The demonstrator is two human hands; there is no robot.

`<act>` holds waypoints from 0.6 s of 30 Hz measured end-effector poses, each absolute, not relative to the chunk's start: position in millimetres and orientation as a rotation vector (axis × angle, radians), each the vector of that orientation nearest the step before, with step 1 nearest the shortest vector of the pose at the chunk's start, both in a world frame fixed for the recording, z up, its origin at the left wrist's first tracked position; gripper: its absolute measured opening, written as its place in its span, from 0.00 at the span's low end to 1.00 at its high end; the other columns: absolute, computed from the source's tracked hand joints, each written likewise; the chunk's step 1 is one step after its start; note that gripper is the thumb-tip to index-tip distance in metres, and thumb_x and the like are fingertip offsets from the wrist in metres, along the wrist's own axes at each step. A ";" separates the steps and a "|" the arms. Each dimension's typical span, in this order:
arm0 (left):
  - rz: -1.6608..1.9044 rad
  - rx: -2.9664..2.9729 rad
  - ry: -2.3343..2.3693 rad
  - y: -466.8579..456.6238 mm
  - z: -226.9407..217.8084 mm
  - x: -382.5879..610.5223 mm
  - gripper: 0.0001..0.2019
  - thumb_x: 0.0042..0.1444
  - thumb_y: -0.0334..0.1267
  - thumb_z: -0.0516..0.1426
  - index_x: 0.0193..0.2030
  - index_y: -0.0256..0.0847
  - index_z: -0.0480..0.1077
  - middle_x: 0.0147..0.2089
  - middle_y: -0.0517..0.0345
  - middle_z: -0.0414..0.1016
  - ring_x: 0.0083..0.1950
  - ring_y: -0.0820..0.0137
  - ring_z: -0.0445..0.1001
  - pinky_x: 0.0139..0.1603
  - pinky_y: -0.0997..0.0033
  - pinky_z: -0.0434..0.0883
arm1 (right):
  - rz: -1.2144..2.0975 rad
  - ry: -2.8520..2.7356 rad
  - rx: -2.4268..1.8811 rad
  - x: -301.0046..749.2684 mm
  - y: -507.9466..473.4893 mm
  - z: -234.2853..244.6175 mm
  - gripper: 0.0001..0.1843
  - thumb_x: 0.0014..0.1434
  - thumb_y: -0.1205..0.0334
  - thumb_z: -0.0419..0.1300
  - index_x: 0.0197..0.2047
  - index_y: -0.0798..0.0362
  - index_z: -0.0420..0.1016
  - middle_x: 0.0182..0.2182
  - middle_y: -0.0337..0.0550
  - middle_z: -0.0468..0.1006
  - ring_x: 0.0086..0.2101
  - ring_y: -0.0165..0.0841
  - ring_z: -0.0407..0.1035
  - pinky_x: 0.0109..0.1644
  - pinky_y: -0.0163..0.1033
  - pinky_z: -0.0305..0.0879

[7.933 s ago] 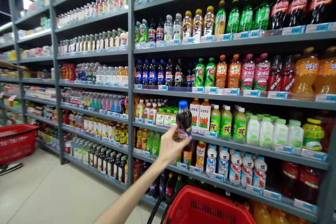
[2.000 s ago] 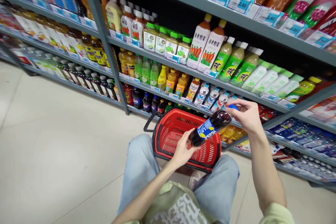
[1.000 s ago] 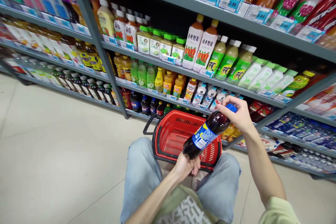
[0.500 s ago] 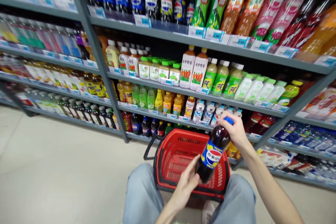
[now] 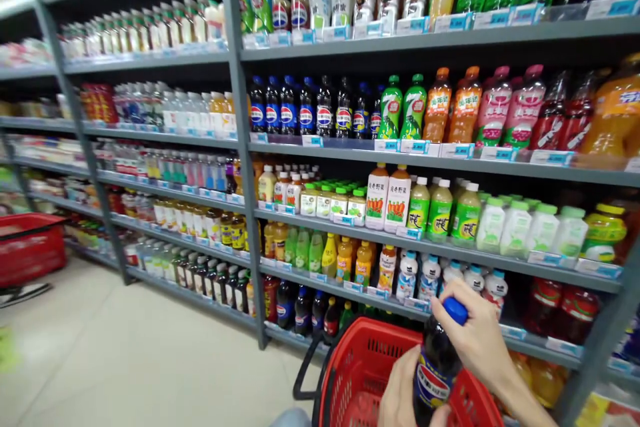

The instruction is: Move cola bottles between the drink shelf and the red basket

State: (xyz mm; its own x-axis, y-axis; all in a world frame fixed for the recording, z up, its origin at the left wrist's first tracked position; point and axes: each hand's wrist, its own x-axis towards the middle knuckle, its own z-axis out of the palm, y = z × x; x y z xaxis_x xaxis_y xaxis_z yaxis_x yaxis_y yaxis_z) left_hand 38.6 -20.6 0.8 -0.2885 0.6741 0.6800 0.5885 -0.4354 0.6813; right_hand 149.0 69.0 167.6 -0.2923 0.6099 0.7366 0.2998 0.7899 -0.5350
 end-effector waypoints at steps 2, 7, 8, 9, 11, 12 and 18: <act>1.890 1.814 1.703 -11.9 12.5 36.1 0.42 0.45 0.29 0.62 0.69 0.49 0.61 0.62 0.51 0.74 0.60 0.54 0.75 0.62 0.56 0.77 | 0.342 -1.868 -0.676 143.2 69.9 170.0 0.19 0.65 0.51 0.60 0.25 0.51 0.65 0.26 0.36 0.67 0.27 0.29 0.64 0.34 0.36 0.60; 1.935 1.896 1.684 1.7 44.9 14.2 0.41 0.42 0.27 0.63 0.66 0.49 0.64 0.56 0.53 0.77 0.53 0.57 0.79 0.57 0.57 0.79 | 0.369 -1.821 -0.666 137.3 74.4 182.9 0.19 0.62 0.47 0.62 0.27 0.51 0.69 0.29 0.39 0.71 0.30 0.31 0.67 0.36 0.36 0.64; 1.945 1.911 1.653 2.7 52.3 9.2 0.39 0.42 0.27 0.63 0.65 0.49 0.65 0.56 0.54 0.77 0.53 0.57 0.78 0.57 0.57 0.79 | 0.399 -1.824 -0.666 138.0 75.6 185.5 0.18 0.61 0.45 0.63 0.29 0.50 0.71 0.31 0.40 0.72 0.32 0.32 0.69 0.37 0.36 0.66; 1.953 1.904 1.621 3.4 60.2 4.4 0.39 0.43 0.28 0.64 0.65 0.50 0.65 0.57 0.54 0.77 0.54 0.58 0.78 0.58 0.58 0.79 | 0.436 -1.829 -0.667 139.5 77.2 186.9 0.17 0.60 0.44 0.63 0.33 0.50 0.73 0.33 0.41 0.74 0.33 0.33 0.70 0.37 0.36 0.67; 1.957 1.813 1.572 4.3 78.2 -5.0 0.38 0.45 0.28 0.65 0.65 0.50 0.64 0.58 0.55 0.76 0.56 0.59 0.77 0.58 0.59 0.78 | 0.512 -1.834 -0.666 145.6 81.0 183.5 0.18 0.60 0.42 0.62 0.42 0.48 0.75 0.39 0.42 0.77 0.36 0.34 0.73 0.36 0.35 0.71; 1.958 1.750 1.556 5.1 88.6 -10.1 0.39 0.46 0.29 0.65 0.66 0.50 0.63 0.59 0.56 0.76 0.57 0.60 0.77 0.58 0.60 0.78 | 0.536 -1.826 -0.676 150.3 83.3 177.3 0.20 0.61 0.42 0.61 0.47 0.47 0.75 0.42 0.43 0.77 0.37 0.35 0.74 0.36 0.35 0.72; 2.048 1.698 1.504 25.9 171.2 -58.4 0.40 0.51 0.35 0.68 0.69 0.53 0.59 0.56 0.56 0.76 0.53 0.63 0.78 0.53 0.62 0.79 | 0.438 -1.878 -0.984 194.5 91.2 85.5 0.20 0.58 0.35 0.58 0.46 0.37 0.76 0.34 0.42 0.79 0.30 0.42 0.77 0.29 0.45 0.76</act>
